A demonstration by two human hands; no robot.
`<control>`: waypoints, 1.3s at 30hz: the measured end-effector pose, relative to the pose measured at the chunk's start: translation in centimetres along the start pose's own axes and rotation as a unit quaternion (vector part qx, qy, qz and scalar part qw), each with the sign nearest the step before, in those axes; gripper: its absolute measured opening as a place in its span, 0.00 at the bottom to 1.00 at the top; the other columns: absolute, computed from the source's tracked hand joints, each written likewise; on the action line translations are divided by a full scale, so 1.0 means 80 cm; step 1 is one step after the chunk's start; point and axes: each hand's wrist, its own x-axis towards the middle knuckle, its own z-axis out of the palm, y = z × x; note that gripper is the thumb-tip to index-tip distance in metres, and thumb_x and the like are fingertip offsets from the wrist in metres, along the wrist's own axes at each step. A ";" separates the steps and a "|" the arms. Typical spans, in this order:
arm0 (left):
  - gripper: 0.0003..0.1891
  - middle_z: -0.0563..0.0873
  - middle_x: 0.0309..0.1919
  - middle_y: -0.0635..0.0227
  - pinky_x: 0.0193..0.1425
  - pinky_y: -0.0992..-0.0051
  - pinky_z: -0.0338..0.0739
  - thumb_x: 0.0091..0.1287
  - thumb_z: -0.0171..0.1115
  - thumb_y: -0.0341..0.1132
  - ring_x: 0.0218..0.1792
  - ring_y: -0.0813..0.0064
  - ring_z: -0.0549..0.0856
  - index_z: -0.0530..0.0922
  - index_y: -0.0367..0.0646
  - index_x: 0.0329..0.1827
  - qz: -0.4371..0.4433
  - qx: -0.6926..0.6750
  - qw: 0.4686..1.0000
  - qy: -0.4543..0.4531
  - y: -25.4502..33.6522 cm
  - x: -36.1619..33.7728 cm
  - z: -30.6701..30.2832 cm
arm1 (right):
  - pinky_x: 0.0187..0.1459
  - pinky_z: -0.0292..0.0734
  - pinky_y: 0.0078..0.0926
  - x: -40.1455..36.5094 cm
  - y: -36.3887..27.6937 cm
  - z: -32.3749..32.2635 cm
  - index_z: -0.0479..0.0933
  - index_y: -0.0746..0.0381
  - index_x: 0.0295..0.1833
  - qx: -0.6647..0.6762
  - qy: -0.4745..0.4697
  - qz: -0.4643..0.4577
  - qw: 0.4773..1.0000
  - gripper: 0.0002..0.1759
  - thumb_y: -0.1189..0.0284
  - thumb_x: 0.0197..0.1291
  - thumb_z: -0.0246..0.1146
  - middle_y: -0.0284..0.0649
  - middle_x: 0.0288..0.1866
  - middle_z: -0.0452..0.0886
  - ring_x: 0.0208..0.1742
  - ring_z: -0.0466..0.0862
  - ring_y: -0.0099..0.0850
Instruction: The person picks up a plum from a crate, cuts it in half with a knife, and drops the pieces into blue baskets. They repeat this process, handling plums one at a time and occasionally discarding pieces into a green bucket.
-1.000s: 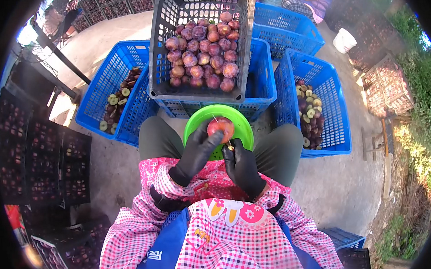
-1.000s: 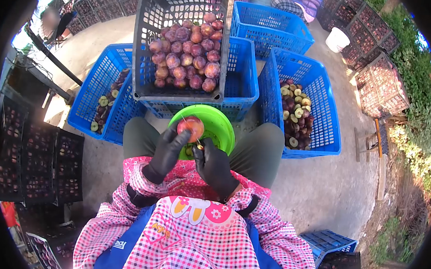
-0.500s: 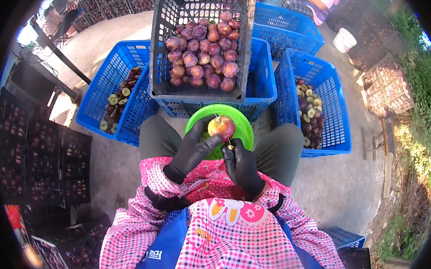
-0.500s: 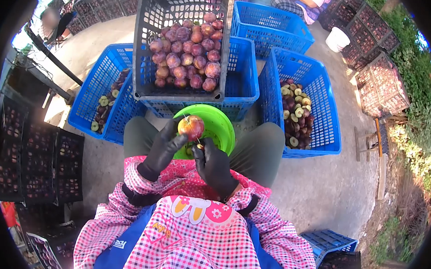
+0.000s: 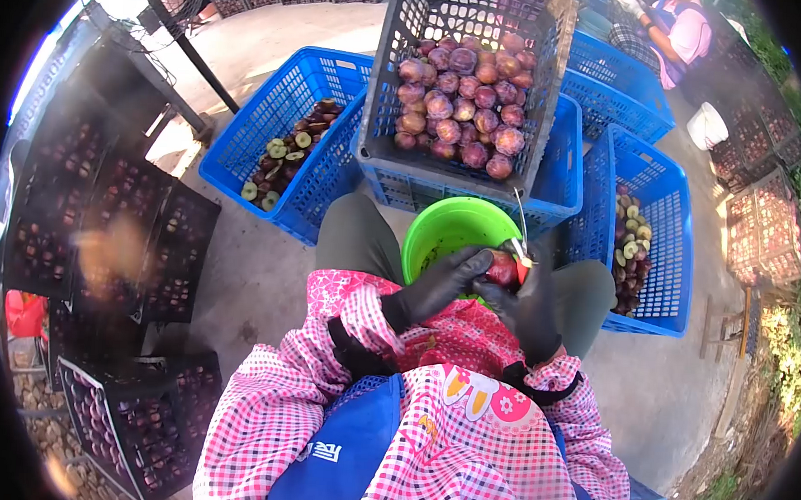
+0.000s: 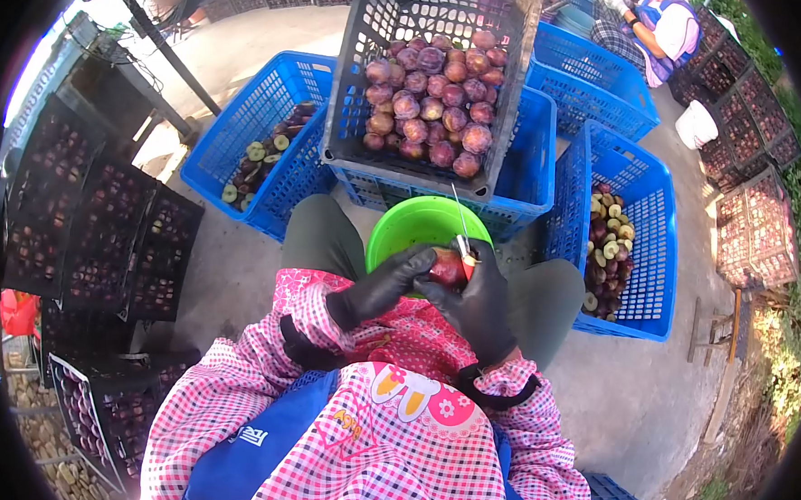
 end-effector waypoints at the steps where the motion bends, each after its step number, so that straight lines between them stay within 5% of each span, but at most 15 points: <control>1: 0.26 0.82 0.55 0.62 0.61 0.69 0.74 0.78 0.50 0.50 0.55 0.71 0.81 0.73 0.35 0.63 0.057 0.018 0.997 0.046 -0.026 0.002 0.011 | 0.45 0.80 0.32 0.005 0.007 0.001 0.72 0.67 0.58 -0.005 -0.036 0.009 0.999 0.30 0.63 0.57 0.75 0.44 0.45 0.83 0.42 0.85 0.33; 5: 0.25 0.84 0.47 0.64 0.59 0.69 0.77 0.81 0.41 0.50 0.49 0.73 0.83 0.76 0.36 0.56 0.149 0.229 0.945 0.177 -0.014 0.002 0.017 | 0.48 0.79 0.34 -0.003 -0.002 0.024 0.72 0.67 0.55 0.040 0.005 0.061 0.997 0.33 0.59 0.51 0.78 0.48 0.46 0.84 0.45 0.86 0.37; 7: 0.26 0.84 0.45 0.64 0.49 0.75 0.79 0.82 0.37 0.51 0.43 0.78 0.83 0.77 0.38 0.52 0.063 -0.141 0.975 0.160 -0.022 0.010 0.022 | 0.45 0.80 0.35 -0.005 -0.007 0.027 0.74 0.66 0.53 -0.038 0.046 0.012 0.998 0.35 0.57 0.48 0.80 0.48 0.43 0.84 0.42 0.86 0.37; 9: 0.24 0.84 0.44 0.65 0.47 0.77 0.80 0.81 0.40 0.51 0.43 0.79 0.84 0.76 0.38 0.55 -0.077 -0.044 0.989 0.115 0.002 0.003 0.018 | 0.42 0.80 0.34 -0.004 -0.004 0.022 0.74 0.66 0.50 -0.065 0.026 -0.014 0.997 0.34 0.56 0.46 0.81 0.48 0.41 0.83 0.41 0.86 0.37; 15: 0.20 0.85 0.42 0.67 0.39 0.78 0.79 0.81 0.42 0.47 0.35 0.78 0.84 0.74 0.41 0.60 -0.090 -0.131 0.986 -0.053 0.018 -0.011 0.011 | 0.33 0.79 0.39 0.006 -0.010 0.012 0.76 0.63 0.43 -0.175 0.003 -0.145 0.974 0.30 0.56 0.42 0.81 0.47 0.32 0.81 0.28 0.84 0.47; 16: 0.20 0.85 0.40 0.67 0.32 0.79 0.77 0.79 0.45 0.48 0.31 0.78 0.84 0.74 0.42 0.60 -0.210 -0.174 0.962 0.029 0.033 -0.017 0.019 | 0.31 0.79 0.38 0.009 -0.015 0.009 0.76 0.63 0.40 -0.181 -0.019 -0.178 0.967 0.28 0.57 0.42 0.81 0.46 0.32 0.82 0.28 0.84 0.47; 20: 0.16 0.82 0.45 0.68 0.31 0.78 0.77 0.73 0.55 0.40 0.34 0.81 0.82 0.74 0.45 0.59 -0.111 -0.209 0.957 -0.168 -0.003 -0.016 -0.009 | 0.28 0.78 0.37 0.030 -0.010 -0.004 0.76 0.61 0.38 -0.210 -0.109 -0.266 0.934 0.25 0.57 0.43 0.79 0.44 0.30 0.80 0.26 0.84 0.43; 27: 0.18 0.85 0.46 0.63 0.43 0.71 0.83 0.62 0.71 0.37 0.43 0.75 0.86 0.80 0.40 0.52 -0.093 0.005 0.987 -0.131 -0.063 -0.008 -0.025 | 0.27 0.77 0.40 0.035 -0.015 -0.009 0.78 0.58 0.37 -0.243 -0.208 -0.325 0.890 0.21 0.53 0.51 0.72 0.43 0.34 0.80 0.26 0.84 0.41; 28: 0.22 0.84 0.49 0.62 0.40 0.72 0.83 0.66 0.66 0.32 0.40 0.72 0.85 0.73 0.38 0.62 -0.043 -0.140 0.955 -0.257 -0.120 0.004 -0.041 | 0.28 0.78 0.40 0.031 -0.020 -0.003 0.78 0.58 0.37 -0.189 -0.270 -0.358 0.874 0.20 0.54 0.51 0.72 0.43 0.36 0.81 0.27 0.84 0.41; 30: 0.22 0.83 0.44 0.62 0.37 0.71 0.82 0.66 0.65 0.32 0.37 0.71 0.85 0.73 0.39 0.62 -0.081 -0.160 0.953 -0.244 -0.095 0.002 -0.040 | 0.30 0.79 0.34 0.029 -0.034 -0.008 0.79 0.59 0.39 -0.176 -0.359 -0.420 0.815 0.18 0.57 0.52 0.72 0.43 0.38 0.84 0.29 0.85 0.36; 31: 0.22 0.82 0.39 0.62 0.35 0.70 0.82 0.66 0.65 0.33 0.34 0.71 0.84 0.72 0.40 0.61 -0.122 -0.184 0.947 -0.234 -0.073 -0.004 -0.032 | 0.30 0.79 0.34 0.026 -0.027 -0.009 0.79 0.59 0.39 -0.177 -0.356 -0.408 0.822 0.18 0.57 0.52 0.72 0.43 0.38 0.84 0.29 0.85 0.36; 33: 0.21 0.80 0.29 0.62 0.31 0.68 0.81 0.66 0.65 0.34 0.29 0.69 0.83 0.72 0.41 0.60 -0.171 -0.217 0.937 -0.213 -0.020 0.008 -0.026 | 0.33 0.79 0.26 0.051 -0.001 -0.008 0.79 0.60 0.40 -0.009 -0.201 -0.115 0.973 0.14 0.61 0.58 0.70 0.39 0.33 0.83 0.30 0.84 0.29; 34: 0.16 0.75 0.20 0.65 0.28 0.70 0.80 0.73 0.56 0.39 0.20 0.73 0.78 0.70 0.43 0.60 0.020 -0.015 0.976 -0.218 -0.003 0.014 -0.017 | 0.33 0.76 0.20 0.058 0.005 0.001 0.79 0.61 0.41 0.167 -0.108 0.060 0.978 0.10 0.65 0.65 0.65 0.34 0.30 0.82 0.30 0.82 0.23; 37: 0.28 0.77 0.21 0.64 0.24 0.79 0.74 0.74 0.49 0.60 0.11 0.80 0.69 0.72 0.44 0.60 -0.189 -0.296 0.920 -0.172 0.007 0.028 -0.027 | 0.21 0.66 0.17 0.069 0.025 -0.017 0.77 0.61 0.49 0.353 -0.110 0.180 0.912 0.17 0.59 0.76 0.52 0.32 0.30 0.80 0.20 0.73 0.17; 39: 0.28 0.79 0.24 0.62 0.33 0.71 0.79 0.76 0.44 0.59 0.18 0.76 0.76 0.71 0.44 0.62 -0.171 -0.419 0.864 -0.221 -0.012 0.033 -0.035 | 0.18 0.63 0.16 0.061 0.039 -0.006 0.76 0.61 0.52 0.361 -0.075 0.212 0.905 0.20 0.56 0.77 0.48 0.32 0.32 0.79 0.17 0.70 0.17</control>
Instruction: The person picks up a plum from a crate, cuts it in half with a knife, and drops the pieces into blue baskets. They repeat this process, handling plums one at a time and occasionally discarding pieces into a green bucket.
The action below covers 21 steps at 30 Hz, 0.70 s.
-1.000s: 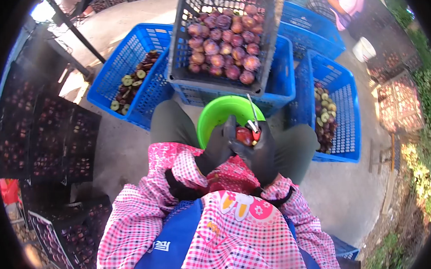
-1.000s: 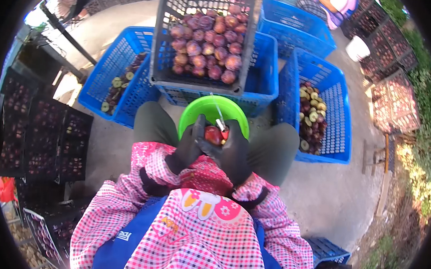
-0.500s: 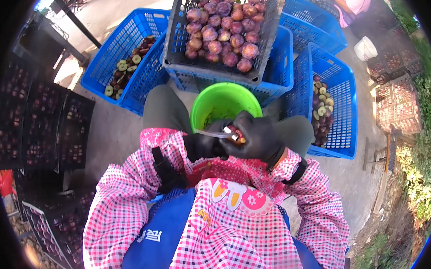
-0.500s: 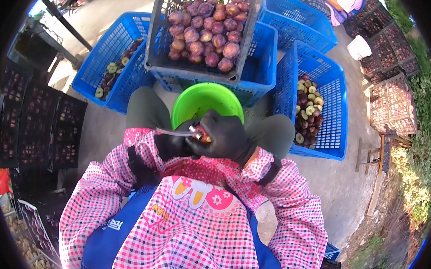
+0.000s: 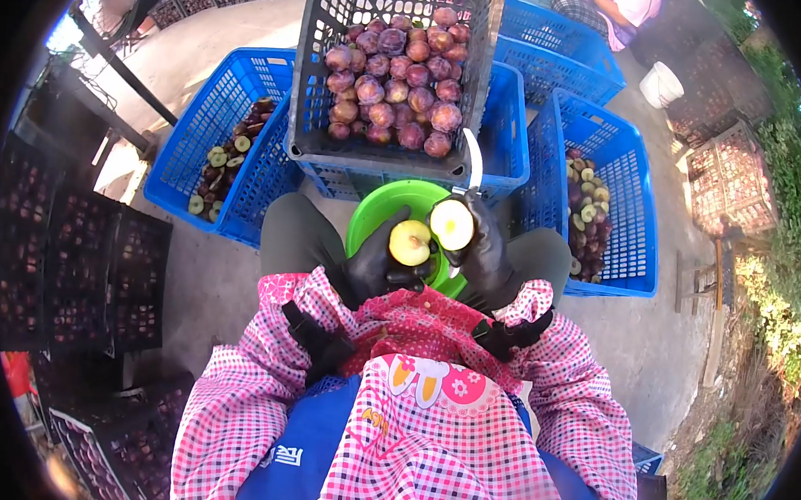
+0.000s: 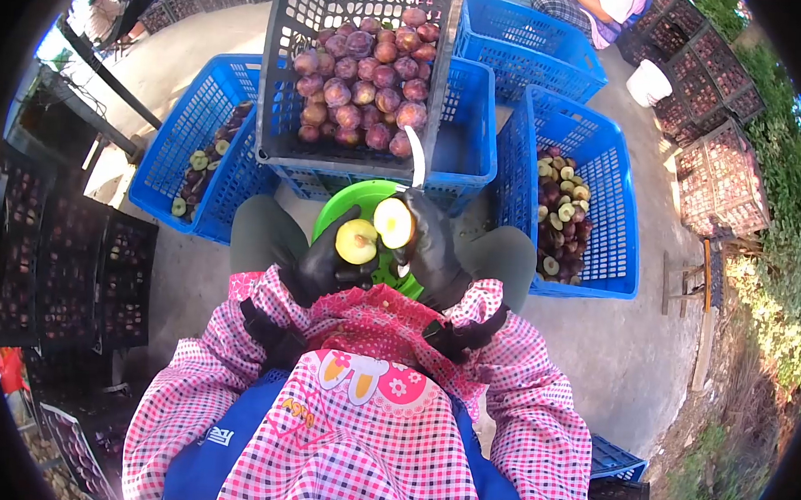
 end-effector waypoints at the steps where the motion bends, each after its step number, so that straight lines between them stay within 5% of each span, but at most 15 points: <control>1: 0.28 0.81 0.27 0.61 0.43 0.64 0.84 0.78 0.40 0.59 0.24 0.73 0.82 0.70 0.44 0.64 0.015 -0.122 0.989 -0.079 -0.006 -0.001 -0.007 | 0.18 0.63 0.15 -0.003 0.005 0.000 0.76 0.62 0.53 0.003 -0.001 -0.014 1.000 0.20 0.56 0.77 0.48 0.33 0.33 0.80 0.18 0.71 0.16; 2: 0.28 0.81 0.27 0.61 0.43 0.64 0.84 0.78 0.40 0.59 0.24 0.73 0.82 0.70 0.44 0.64 0.014 -0.124 0.989 -0.080 -0.013 -0.002 -0.012 | 0.18 0.63 0.15 -0.006 0.009 0.001 0.76 0.62 0.55 0.006 -0.003 -0.027 1.000 0.21 0.56 0.77 0.48 0.34 0.34 0.80 0.19 0.72 0.16; 4: 0.31 0.81 0.57 0.56 0.64 0.56 0.76 0.78 0.40 0.60 0.53 0.62 0.84 0.65 0.49 0.73 0.125 -0.119 0.975 0.139 -0.023 0.002 0.013 | 0.25 0.71 0.20 -0.015 -0.003 0.013 0.76 0.62 0.56 -0.001 -0.012 -0.012 1.000 0.21 0.55 0.73 0.56 0.34 0.38 0.81 0.26 0.79 0.21; 6: 0.32 0.76 0.63 0.61 0.69 0.58 0.73 0.77 0.42 0.61 0.62 0.59 0.80 0.64 0.46 0.73 0.174 -0.141 0.964 0.144 -0.039 0.001 0.029 | 0.39 0.78 0.29 -0.004 0.017 0.011 0.77 0.63 0.54 -0.389 -0.068 -0.209 0.895 0.23 0.55 0.65 0.67 0.36 0.40 0.82 0.38 0.84 0.30; 7: 0.30 0.77 0.62 0.61 0.67 0.60 0.75 0.78 0.43 0.58 0.59 0.61 0.81 0.63 0.47 0.74 0.245 0.134 0.938 0.207 -0.058 -0.011 0.020 | 0.50 0.77 0.34 -0.016 -0.014 0.037 0.78 0.63 0.53 -0.425 -0.035 -0.096 0.899 0.27 0.55 0.59 0.73 0.41 0.44 0.83 0.46 0.84 0.36; 8: 0.29 0.77 0.61 0.61 0.65 0.61 0.76 0.79 0.44 0.56 0.57 0.63 0.82 0.63 0.47 0.74 0.300 0.397 0.833 0.242 -0.072 -0.020 0.008 | 0.51 0.76 0.34 -0.013 -0.015 0.034 0.77 0.63 0.55 -0.450 -0.026 -0.102 0.887 0.29 0.53 0.58 0.72 0.45 0.48 0.83 0.49 0.84 0.37; 9: 0.45 0.76 0.59 0.56 0.57 0.70 0.79 0.65 0.62 0.17 0.56 0.67 0.81 0.48 0.49 0.81 0.279 -0.045 0.957 0.059 -0.068 -0.013 -0.008 | 0.52 0.76 0.35 -0.008 -0.006 0.023 0.76 0.63 0.57 -0.484 -0.040 -0.110 0.867 0.31 0.51 0.57 0.72 0.45 0.50 0.83 0.51 0.84 0.39; 10: 0.47 0.77 0.58 0.58 0.47 0.72 0.80 0.64 0.64 0.17 0.47 0.70 0.82 0.47 0.52 0.81 0.221 -0.061 0.969 0.097 -0.070 -0.019 -0.023 | 0.53 0.76 0.36 -0.001 0.003 0.008 0.75 0.63 0.59 -0.520 -0.052 -0.117 0.844 0.34 0.50 0.56 0.73 0.46 0.52 0.83 0.52 0.83 0.40; 11: 0.25 0.80 0.48 0.65 0.44 0.71 0.80 0.71 0.55 0.38 0.43 0.72 0.83 0.62 0.53 0.69 0.161 0.068 0.965 0.194 -0.060 -0.020 -0.025 | 0.53 0.76 0.36 0.004 0.008 -0.002 0.75 0.63 0.59 -0.528 -0.029 -0.130 0.839 0.34 0.50 0.56 0.73 0.46 0.52 0.83 0.52 0.83 0.40; 12: 0.22 0.84 0.39 0.72 0.40 0.70 0.80 0.77 0.47 0.58 0.38 0.74 0.83 0.76 0.53 0.57 0.104 0.200 0.931 0.287 -0.051 -0.018 -0.021 | 0.55 0.75 0.37 0.006 0.016 -0.007 0.74 0.63 0.60 -0.492 -0.088 -0.090 0.861 0.36 0.48 0.56 0.73 0.47 0.53 0.82 0.54 0.83 0.41; 14: 0.28 0.84 0.37 0.70 0.34 0.72 0.79 0.75 0.45 0.64 0.33 0.73 0.83 0.76 0.52 0.60 0.062 0.173 0.942 0.282 -0.036 -0.019 0.037 | 0.57 0.74 0.37 0.001 0.015 -0.012 0.73 0.63 0.61 -0.455 -0.140 -0.061 0.877 0.38 0.47 0.55 0.72 0.47 0.54 0.82 0.56 0.82 0.42; 16: 0.32 0.85 0.38 0.65 0.32 0.74 0.79 0.74 0.45 0.66 0.28 0.73 0.83 0.75 0.49 0.61 -0.003 0.027 0.978 0.208 -0.021 -0.012 0.029 | 0.54 0.76 0.35 -0.006 0.005 -0.006 0.74 0.65 0.59 -0.460 -0.159 -0.135 0.863 0.34 0.51 0.58 0.73 0.48 0.50 0.83 0.51 0.83 0.36; 18: 0.35 0.86 0.39 0.63 0.31 0.75 0.79 0.73 0.45 0.67 0.27 0.74 0.83 0.74 0.44 0.63 -0.045 0.082 0.946 0.310 -0.010 -0.019 0.046 | 0.51 0.77 0.35 -0.013 -0.021 -0.006 0.75 0.65 0.53 -0.504 -0.075 -0.157 0.846 0.28 0.55 0.58 0.74 0.45 0.46 0.83 0.48 0.83 0.34; 20: 0.32 0.86 0.40 0.62 0.33 0.76 0.80 0.76 0.47 0.60 0.30 0.76 0.84 0.74 0.39 0.64 0.153 0.395 0.863 0.275 0.036 -0.058 0.061 | 0.50 0.77 0.31 -0.009 -0.041 -0.047 0.75 0.64 0.52 -0.454 0.016 -0.174 0.874 0.26 0.56 0.59 0.73 0.45 0.44 0.83 0.45 0.83 0.33; 21: 0.28 0.86 0.39 0.62 0.33 0.78 0.79 0.77 0.47 0.55 0.30 0.78 0.84 0.77 0.37 0.60 0.200 0.422 0.808 0.360 0.076 -0.082 0.047 | 0.46 0.77 0.32 -0.024 -0.082 -0.051 0.75 0.64 0.52 -0.430 0.062 -0.214 0.875 0.27 0.58 0.58 0.74 0.43 0.42 0.83 0.42 0.83 0.32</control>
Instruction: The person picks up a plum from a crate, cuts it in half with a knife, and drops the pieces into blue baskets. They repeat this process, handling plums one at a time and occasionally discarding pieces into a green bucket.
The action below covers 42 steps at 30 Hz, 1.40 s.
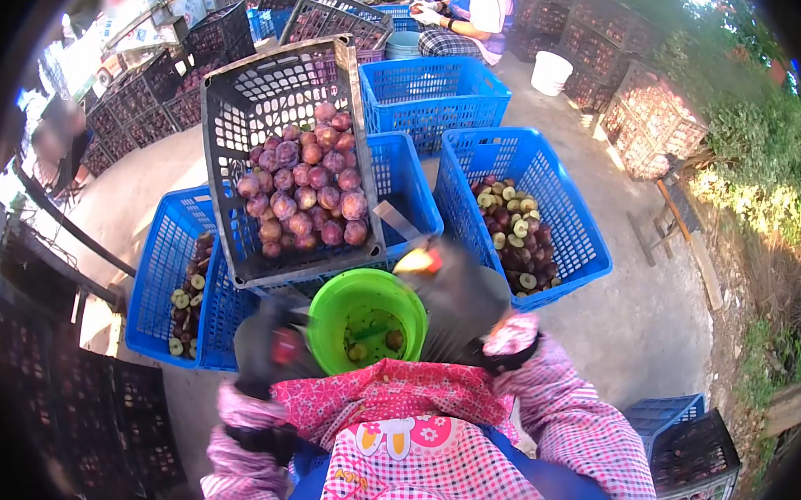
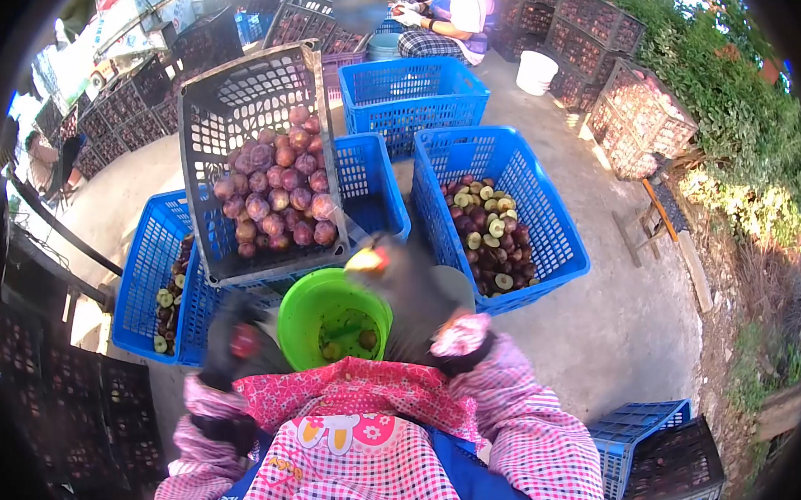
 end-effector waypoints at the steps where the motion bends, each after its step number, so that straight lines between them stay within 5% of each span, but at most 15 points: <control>1: 0.25 0.87 0.42 0.62 0.39 0.76 0.79 0.78 0.49 0.52 0.35 0.79 0.85 0.79 0.37 0.57 0.066 0.008 0.997 0.034 -0.001 0.019 -0.066 | 0.42 0.77 0.32 0.001 -0.027 -0.041 0.75 0.65 0.52 0.017 0.060 -0.010 0.998 0.27 0.59 0.56 0.75 0.41 0.39 0.83 0.39 0.83 0.31; 3: 0.25 0.85 0.48 0.55 0.54 0.67 0.76 0.77 0.51 0.49 0.49 0.68 0.84 0.78 0.32 0.58 0.105 0.245 0.952 0.151 0.076 0.019 -0.143 | 0.43 0.78 0.30 0.008 -0.016 -0.117 0.77 0.66 0.48 -0.266 0.118 -0.073 0.954 0.20 0.63 0.60 0.74 0.41 0.37 0.84 0.40 0.83 0.27; 7: 0.27 0.84 0.55 0.48 0.64 0.64 0.72 0.76 0.54 0.47 0.57 0.60 0.81 0.74 0.27 0.62 0.213 0.572 0.709 0.352 0.114 0.061 -0.180 | 0.45 0.79 0.28 -0.009 0.035 -0.177 0.79 0.67 0.50 -0.085 0.274 0.054 0.957 0.19 0.63 0.63 0.70 0.42 0.41 0.86 0.42 0.85 0.29; 11: 0.29 0.82 0.57 0.46 0.62 0.66 0.75 0.72 0.59 0.48 0.59 0.59 0.82 0.73 0.31 0.65 0.170 0.404 0.883 0.167 0.076 0.141 -0.091 | 0.38 0.77 0.30 -0.028 0.080 -0.157 0.80 0.66 0.47 -0.154 0.238 0.108 0.953 0.20 0.59 0.64 0.70 0.43 0.33 0.85 0.34 0.84 0.27; 13: 0.29 0.83 0.55 0.47 0.58 0.65 0.77 0.69 0.63 0.47 0.56 0.59 0.83 0.73 0.34 0.66 0.141 0.427 0.891 0.056 0.067 0.174 -0.020 | 0.35 0.76 0.31 -0.031 0.057 -0.132 0.81 0.66 0.44 -0.159 0.237 0.118 0.951 0.18 0.60 0.64 0.69 0.43 0.29 0.84 0.31 0.82 0.28; 15: 0.30 0.83 0.53 0.48 0.54 0.62 0.78 0.66 0.64 0.46 0.52 0.59 0.84 0.73 0.37 0.66 0.279 0.521 0.806 0.043 -0.007 0.247 -0.002 | 0.34 0.75 0.32 -0.034 0.057 -0.120 0.81 0.66 0.42 -0.150 0.235 0.173 0.945 0.17 0.61 0.63 0.69 0.43 0.28 0.83 0.29 0.81 0.29; 17: 0.32 0.82 0.53 0.46 0.53 0.56 0.77 0.64 0.64 0.47 0.50 0.51 0.84 0.71 0.37 0.68 0.172 0.436 0.883 -0.025 0.000 0.247 0.065 | 0.33 0.74 0.33 -0.040 0.065 -0.118 0.80 0.67 0.42 -0.223 0.296 0.091 0.924 0.17 0.62 0.62 0.69 0.45 0.27 0.81 0.27 0.80 0.31; 19: 0.33 0.80 0.54 0.44 0.52 0.52 0.78 0.64 0.64 0.45 0.51 0.44 0.83 0.69 0.42 0.71 0.348 0.351 0.866 -0.074 -0.097 0.344 0.061 | 0.33 0.74 0.34 -0.048 0.097 -0.123 0.80 0.66 0.43 -0.191 0.258 0.073 0.944 0.18 0.61 0.61 0.70 0.48 0.26 0.79 0.27 0.80 0.33; 21: 0.34 0.80 0.53 0.43 0.48 0.49 0.79 0.62 0.65 0.43 0.50 0.40 0.83 0.66 0.49 0.73 0.419 0.611 0.671 -0.035 -0.112 0.364 0.069 | 0.34 0.74 0.35 -0.049 0.070 -0.125 0.80 0.66 0.42 -0.181 0.276 0.105 0.938 0.17 0.61 0.61 0.70 0.49 0.26 0.79 0.27 0.80 0.35; 23: 0.35 0.80 0.52 0.43 0.44 0.47 0.79 0.61 0.65 0.42 0.47 0.38 0.83 0.65 0.55 0.73 0.274 0.552 0.782 -0.098 -0.101 0.363 0.086 | 0.34 0.74 0.35 -0.047 0.063 -0.123 0.80 0.65 0.42 -0.165 0.281 0.141 0.935 0.17 0.61 0.61 0.70 0.49 0.27 0.78 0.27 0.80 0.36; 29: 0.31 0.86 0.37 0.43 0.46 0.47 0.79 0.59 0.66 0.40 0.41 0.39 0.85 0.68 0.45 0.66 0.164 0.528 0.832 -0.048 -0.078 0.378 0.089 | 0.34 0.75 0.34 -0.037 0.038 -0.115 0.81 0.64 0.42 -0.099 0.212 0.215 0.948 0.17 0.60 0.62 0.70 0.43 0.31 0.82 0.29 0.81 0.29; 31: 0.30 0.85 0.45 0.44 0.45 0.52 0.81 0.61 0.64 0.39 0.44 0.45 0.87 0.68 0.42 0.67 0.151 0.542 0.825 -0.042 -0.030 0.334 0.107 | 0.33 0.73 0.26 -0.032 0.035 -0.102 0.81 0.65 0.46 -0.086 0.221 0.158 0.959 0.16 0.62 0.64 0.69 0.37 0.28 0.79 0.29 0.74 0.19; 33: 0.22 0.85 0.46 0.56 0.48 0.64 0.85 0.66 0.61 0.35 0.49 0.58 0.87 0.70 0.40 0.63 0.033 0.038 0.986 -0.161 0.018 0.280 0.126 | 0.34 0.74 0.25 -0.030 0.029 -0.088 0.81 0.65 0.48 -0.029 0.205 0.102 0.973 0.17 0.62 0.65 0.69 0.35 0.29 0.80 0.30 0.75 0.18; 39: 0.20 0.83 0.54 0.63 0.53 0.64 0.82 0.72 0.55 0.42 0.52 0.65 0.85 0.72 0.42 0.63 -0.130 -0.251 0.949 -0.141 0.006 0.156 0.081 | 0.49 0.78 0.30 -0.019 0.006 -0.016 0.78 0.65 0.56 0.088 0.078 0.109 0.987 0.26 0.56 0.63 0.70 0.43 0.43 0.84 0.42 0.84 0.31; 42: 0.20 0.85 0.52 0.65 0.50 0.67 0.80 0.74 0.52 0.47 0.49 0.67 0.85 0.75 0.43 0.60 -0.129 -0.228 0.956 -0.134 -0.001 0.053 0.085 | 0.53 0.77 0.35 -0.024 -0.002 0.044 0.74 0.63 0.61 -0.028 0.080 -0.064 0.994 0.32 0.53 0.60 0.71 0.45 0.51 0.82 0.49 0.84 0.36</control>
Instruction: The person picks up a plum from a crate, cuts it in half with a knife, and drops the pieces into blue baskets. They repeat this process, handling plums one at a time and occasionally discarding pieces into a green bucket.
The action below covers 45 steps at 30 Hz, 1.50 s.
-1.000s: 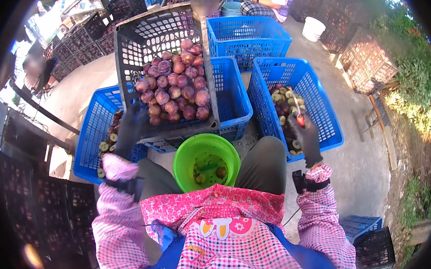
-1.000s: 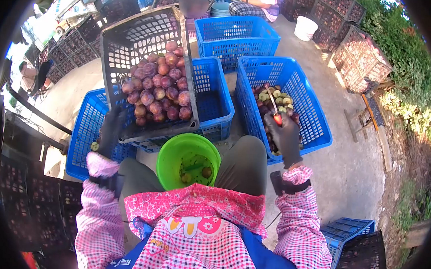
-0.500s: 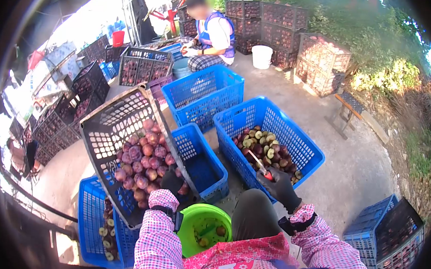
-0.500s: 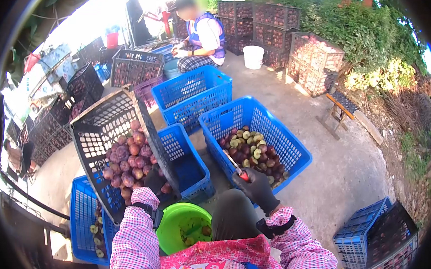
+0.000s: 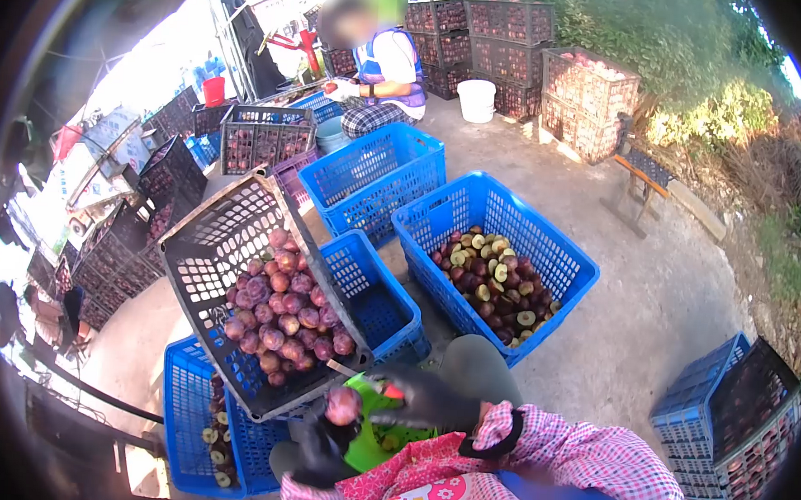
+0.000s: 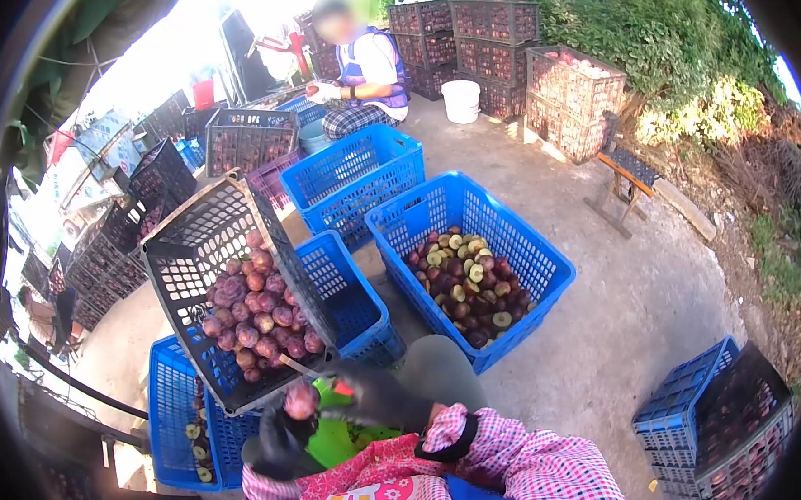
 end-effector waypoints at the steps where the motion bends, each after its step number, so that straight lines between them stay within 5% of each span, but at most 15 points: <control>1: 0.21 0.84 0.52 0.66 0.50 0.68 0.80 0.75 0.51 0.49 0.48 0.68 0.84 0.75 0.44 0.60 -0.025 -0.023 0.999 0.008 -0.013 -0.024 0.002 | 0.54 0.77 0.37 -0.008 -0.007 0.017 0.72 0.63 0.64 0.034 -0.048 -0.006 0.998 0.35 0.52 0.59 0.72 0.47 0.54 0.81 0.52 0.83 0.39; 3: 0.23 0.85 0.51 0.69 0.47 0.74 0.79 0.75 0.49 0.55 0.49 0.74 0.84 0.77 0.46 0.59 -0.048 -0.152 0.987 0.029 -0.040 -0.059 0.002 | 0.55 0.77 0.38 -0.025 -0.019 0.043 0.70 0.62 0.66 0.073 -0.094 -0.011 0.993 0.37 0.51 0.58 0.72 0.48 0.57 0.79 0.55 0.83 0.42; 6: 0.28 0.85 0.48 0.70 0.47 0.73 0.80 0.74 0.46 0.62 0.46 0.73 0.84 0.76 0.48 0.60 -0.114 -0.092 0.987 0.060 -0.051 -0.083 -0.008 | 0.53 0.77 0.40 -0.042 -0.037 0.059 0.71 0.62 0.64 0.091 -0.199 -0.018 0.976 0.35 0.53 0.58 0.71 0.51 0.55 0.80 0.53 0.83 0.47; 9: 0.32 0.85 0.50 0.66 0.49 0.68 0.80 0.73 0.43 0.67 0.45 0.69 0.85 0.75 0.49 0.62 -0.157 -0.101 0.982 0.035 -0.057 -0.100 -0.024 | 0.49 0.77 0.42 -0.049 -0.046 0.065 0.75 0.63 0.58 0.084 -0.177 0.029 0.980 0.30 0.52 0.60 0.69 0.53 0.49 0.82 0.48 0.84 0.49; 11: 0.34 0.85 0.52 0.64 0.51 0.65 0.81 0.73 0.43 0.67 0.46 0.67 0.85 0.72 0.48 0.65 -0.154 0.035 0.986 0.055 -0.052 -0.106 -0.006 | 0.46 0.77 0.43 -0.049 -0.037 0.072 0.76 0.63 0.55 0.074 -0.152 0.030 0.985 0.28 0.51 0.61 0.68 0.53 0.45 0.83 0.45 0.84 0.50; 13: 0.34 0.84 0.53 0.63 0.53 0.63 0.81 0.74 0.43 0.66 0.46 0.65 0.85 0.70 0.47 0.67 -0.148 -0.001 0.985 0.088 -0.068 -0.092 -0.008 | 0.43 0.77 0.44 -0.053 -0.027 0.076 0.77 0.63 0.52 0.066 -0.130 0.033 0.989 0.27 0.50 0.62 0.67 0.53 0.41 0.83 0.41 0.85 0.50; 16: 0.28 0.81 0.59 0.59 0.54 0.57 0.81 0.78 0.46 0.55 0.50 0.60 0.85 0.68 0.44 0.70 -0.097 0.029 0.995 -0.007 -0.066 -0.092 -0.010 | 0.39 0.78 0.40 -0.051 -0.034 0.060 0.76 0.64 0.52 0.035 -0.098 0.086 0.991 0.26 0.51 0.64 0.66 0.51 0.37 0.84 0.35 0.85 0.46; 26: 0.27 0.82 0.57 0.57 0.52 0.60 0.82 0.78 0.46 0.53 0.46 0.61 0.86 0.67 0.43 0.70 -0.098 0.021 0.995 0.021 -0.070 -0.103 0.002 | 0.36 0.76 0.40 -0.057 -0.030 0.058 0.78 0.64 0.48 0.027 -0.118 0.090 0.989 0.24 0.53 0.65 0.66 0.49 0.32 0.84 0.31 0.84 0.46; 28: 0.27 0.82 0.57 0.57 0.53 0.59 0.81 0.78 0.46 0.53 0.46 0.61 0.86 0.67 0.42 0.70 -0.093 0.034 0.995 0.024 -0.070 -0.101 0.000 | 0.31 0.73 0.44 -0.058 -0.025 0.065 0.77 0.63 0.40 0.057 -0.060 0.046 0.995 0.24 0.50 0.64 0.65 0.51 0.28 0.82 0.27 0.83 0.49; 31: 0.27 0.82 0.57 0.58 0.53 0.60 0.81 0.78 0.45 0.53 0.47 0.62 0.86 0.67 0.42 0.69 -0.108 0.032 0.993 0.024 -0.071 -0.097 -0.006 | 0.37 0.76 0.39 -0.059 -0.020 0.066 0.77 0.64 0.47 0.035 -0.106 0.080 0.991 0.23 0.54 0.65 0.67 0.49 0.33 0.83 0.32 0.83 0.45; 34: 0.27 0.82 0.57 0.58 0.54 0.61 0.81 0.79 0.44 0.53 0.48 0.62 0.85 0.68 0.41 0.69 -0.098 0.061 0.993 0.034 -0.069 -0.099 0.003 | 0.32 0.74 0.44 -0.059 -0.016 0.071 0.78 0.63 0.41 0.052 -0.059 0.046 0.996 0.23 0.51 0.65 0.65 0.50 0.30 0.82 0.29 0.83 0.49; 41: 0.26 0.81 0.56 0.56 0.53 0.61 0.81 0.80 0.42 0.51 0.48 0.61 0.85 0.68 0.40 0.68 -0.086 0.121 0.989 0.001 -0.071 -0.091 -0.011 | 0.35 0.76 0.45 -0.057 -0.012 0.068 0.79 0.62 0.44 0.047 -0.081 0.091 0.991 0.23 0.50 0.65 0.64 0.50 0.32 0.84 0.31 0.84 0.50; 43: 0.28 0.85 0.50 0.61 0.50 0.57 0.82 0.75 0.46 0.60 0.44 0.61 0.86 0.70 0.51 0.67 -0.108 0.103 0.987 0.052 -0.079 -0.084 -0.032 | 0.41 0.78 0.45 -0.057 -0.010 0.070 0.78 0.61 0.52 0.043 -0.126 0.108 0.985 0.24 0.51 0.66 0.63 0.51 0.37 0.84 0.37 0.85 0.50; 45: 0.30 0.86 0.49 0.60 0.50 0.56 0.81 0.73 0.47 0.62 0.43 0.59 0.86 0.71 0.51 0.67 -0.123 0.123 0.982 0.068 -0.079 -0.075 -0.046 | 0.43 0.78 0.46 -0.053 -0.005 0.068 0.78 0.61 0.55 0.062 -0.141 0.131 0.979 0.25 0.50 0.66 0.62 0.52 0.40 0.85 0.40 0.86 0.52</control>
